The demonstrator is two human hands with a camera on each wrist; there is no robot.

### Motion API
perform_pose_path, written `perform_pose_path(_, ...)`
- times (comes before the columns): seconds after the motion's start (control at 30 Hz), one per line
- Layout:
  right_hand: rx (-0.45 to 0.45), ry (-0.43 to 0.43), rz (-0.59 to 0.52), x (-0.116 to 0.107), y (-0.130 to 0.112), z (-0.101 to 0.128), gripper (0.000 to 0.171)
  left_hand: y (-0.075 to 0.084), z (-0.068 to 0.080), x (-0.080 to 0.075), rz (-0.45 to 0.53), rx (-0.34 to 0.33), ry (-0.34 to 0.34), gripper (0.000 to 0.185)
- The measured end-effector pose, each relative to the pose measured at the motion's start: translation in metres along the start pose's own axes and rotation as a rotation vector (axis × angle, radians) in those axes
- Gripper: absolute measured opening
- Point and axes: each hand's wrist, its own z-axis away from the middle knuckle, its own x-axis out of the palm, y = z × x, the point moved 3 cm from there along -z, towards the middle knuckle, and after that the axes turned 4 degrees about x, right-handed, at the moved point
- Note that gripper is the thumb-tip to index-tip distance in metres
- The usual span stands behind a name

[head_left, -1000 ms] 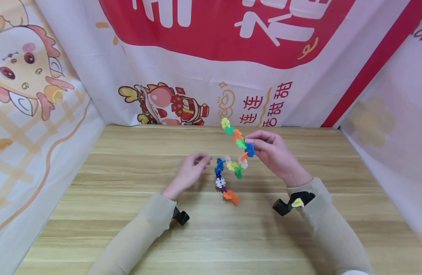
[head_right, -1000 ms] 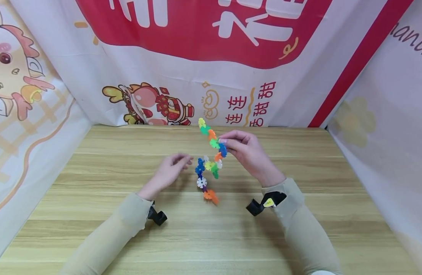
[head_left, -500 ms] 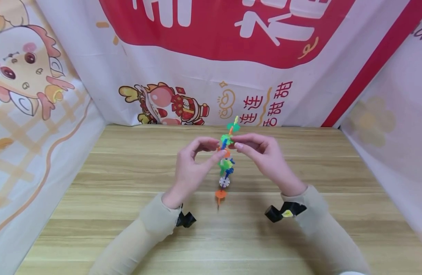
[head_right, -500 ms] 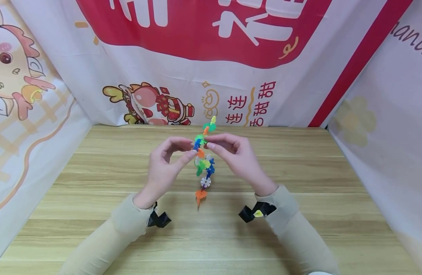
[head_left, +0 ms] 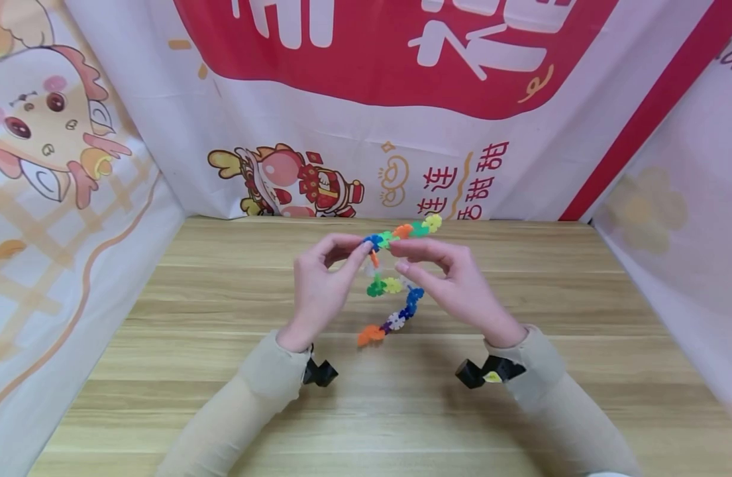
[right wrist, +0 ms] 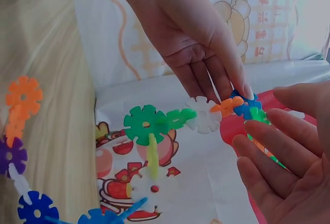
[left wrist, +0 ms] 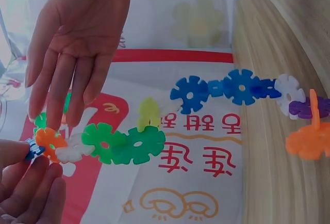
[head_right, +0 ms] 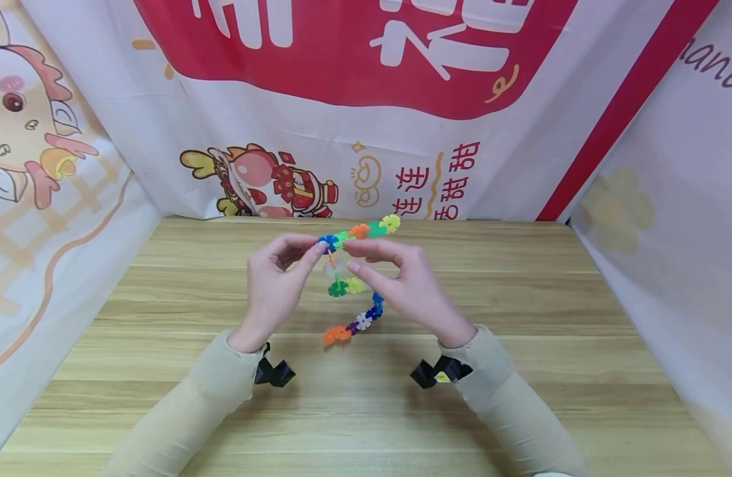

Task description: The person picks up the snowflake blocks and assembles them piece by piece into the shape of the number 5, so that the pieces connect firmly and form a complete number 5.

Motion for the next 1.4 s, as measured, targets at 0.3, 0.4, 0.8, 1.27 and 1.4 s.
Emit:
perform_pose_path(0.3, 0.226, -0.029, 0.089, -0.014, 0.094, 0.015, 0.029, -0.019, -0.01, -0.002, 0.038, -0.099, 0.036, 0.014)
perform_pose_path(0.4, 0.361, -0.068, 0.096, -0.015, 0.128, 0.021, 0.034, -0.034, -0.015, -0.003, 0.044, -0.13, 0.032, 0.016)
perform_pose_path(0.8, 0.554, -0.134, -0.125, 0.004, 0.167, 0.028, 0.026, -0.106, -0.047, 0.004, 0.12, -0.352, -0.029, 0.024)
perform_pose_path(1.27, 0.68, -0.202, -0.386, 0.026, 0.187, 0.036, 0.033, -0.198, -0.025, 0.014, 0.136, -0.735, -0.101, 0.027)
perform_pose_path(1.4, 0.69, -0.193, -0.351, 0.027, 0.188, 0.036, 0.032, -0.216, -0.014, 0.013, 0.124, -0.799, -0.11, 0.027)
